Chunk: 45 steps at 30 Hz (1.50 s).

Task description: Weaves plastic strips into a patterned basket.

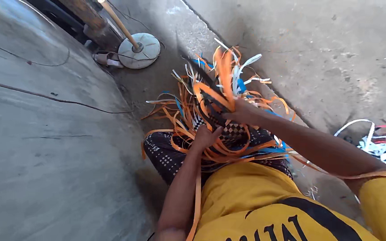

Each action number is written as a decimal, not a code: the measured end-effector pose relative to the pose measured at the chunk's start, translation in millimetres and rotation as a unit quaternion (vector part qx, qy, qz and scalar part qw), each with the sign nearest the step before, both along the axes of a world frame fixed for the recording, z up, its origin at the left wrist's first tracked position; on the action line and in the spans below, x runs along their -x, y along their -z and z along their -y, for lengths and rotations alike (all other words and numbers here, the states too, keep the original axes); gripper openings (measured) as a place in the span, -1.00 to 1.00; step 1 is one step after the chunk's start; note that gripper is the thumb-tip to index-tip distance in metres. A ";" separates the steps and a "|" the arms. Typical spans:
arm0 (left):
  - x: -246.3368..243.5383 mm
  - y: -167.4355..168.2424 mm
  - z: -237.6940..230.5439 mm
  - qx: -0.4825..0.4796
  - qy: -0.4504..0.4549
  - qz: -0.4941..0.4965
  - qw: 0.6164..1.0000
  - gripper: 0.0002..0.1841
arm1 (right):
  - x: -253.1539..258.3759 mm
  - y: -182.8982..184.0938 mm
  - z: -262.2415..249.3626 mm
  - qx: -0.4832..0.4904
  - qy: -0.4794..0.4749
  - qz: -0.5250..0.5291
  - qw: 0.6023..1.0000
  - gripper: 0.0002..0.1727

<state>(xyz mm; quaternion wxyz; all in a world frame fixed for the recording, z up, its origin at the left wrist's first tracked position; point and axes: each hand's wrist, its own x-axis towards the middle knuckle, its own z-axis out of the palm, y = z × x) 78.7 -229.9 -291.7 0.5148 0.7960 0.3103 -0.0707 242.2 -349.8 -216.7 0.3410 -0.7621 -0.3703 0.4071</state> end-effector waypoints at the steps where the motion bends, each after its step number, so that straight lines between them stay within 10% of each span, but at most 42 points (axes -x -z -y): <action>1: -1.1 -1.2 1.2 0.000 0.000 -0.019 1.000 -0.61 | -1.1 20.6 -4.7 0.090 -0.023 0.024 0.995 -0.67; 3: -1.5 -1.5 1.0 0.015 -0.009 -0.033 0.999 -0.55 | -2.4 36.4 -11.0 0.164 -0.042 0.008 0.986 -0.64; 6: 11.0 7.5 1.6 0.024 -0.097 0.066 0.993 -0.72 | 0.3 40.8 -2.8 0.022 0.034 -0.004 0.999 -0.63; 11: 26.7 -20.4 10.3 -0.125 -0.226 0.402 0.878 -0.89 | -2.2 58.1 18.5 -0.068 0.133 0.020 0.989 -0.65; 15: -11.9 -58.0 23.1 -0.189 0.021 0.065 0.980 -0.69 | 10.4 45.4 30.7 -0.029 0.139 0.004 0.990 -0.59; 18: -52.8 -43.5 28.3 -0.189 0.135 -0.085 0.969 -0.64 | 23.1 29.9 42.0 -0.035 0.129 -0.015 0.991 -0.58; 23: -56.1 -20.2 23.8 -0.217 0.112 -0.047 0.969 -0.69 | 29.2 7.4 70.0 -0.116 0.185 -0.024 0.976 -0.62; 29: -45.1 -27.5 26.3 -0.180 0.147 -0.040 0.972 -0.69 | 18.3 36.3 60.2 0.032 0.182 -0.186 0.965 -0.74; 34: -27.1 -12.9 37.2 -0.232 0.124 0.142 0.954 -0.83 | 11.1 -33.0 28.3 -0.120 0.141 -0.187 0.965 -0.90; 40: -27.9 -12.2 26.2 -0.164 0.103 0.071 0.978 -0.78 | 2.1 -110.8 20.7 -0.379 0.059 -0.145 0.912 -0.85; 45: -31.2 -6.6 27.1 -0.122 0.090 0.033 0.988 -0.71 | -27.2 -11.7 4.5 0.070 -0.018 0.059 0.996 -0.65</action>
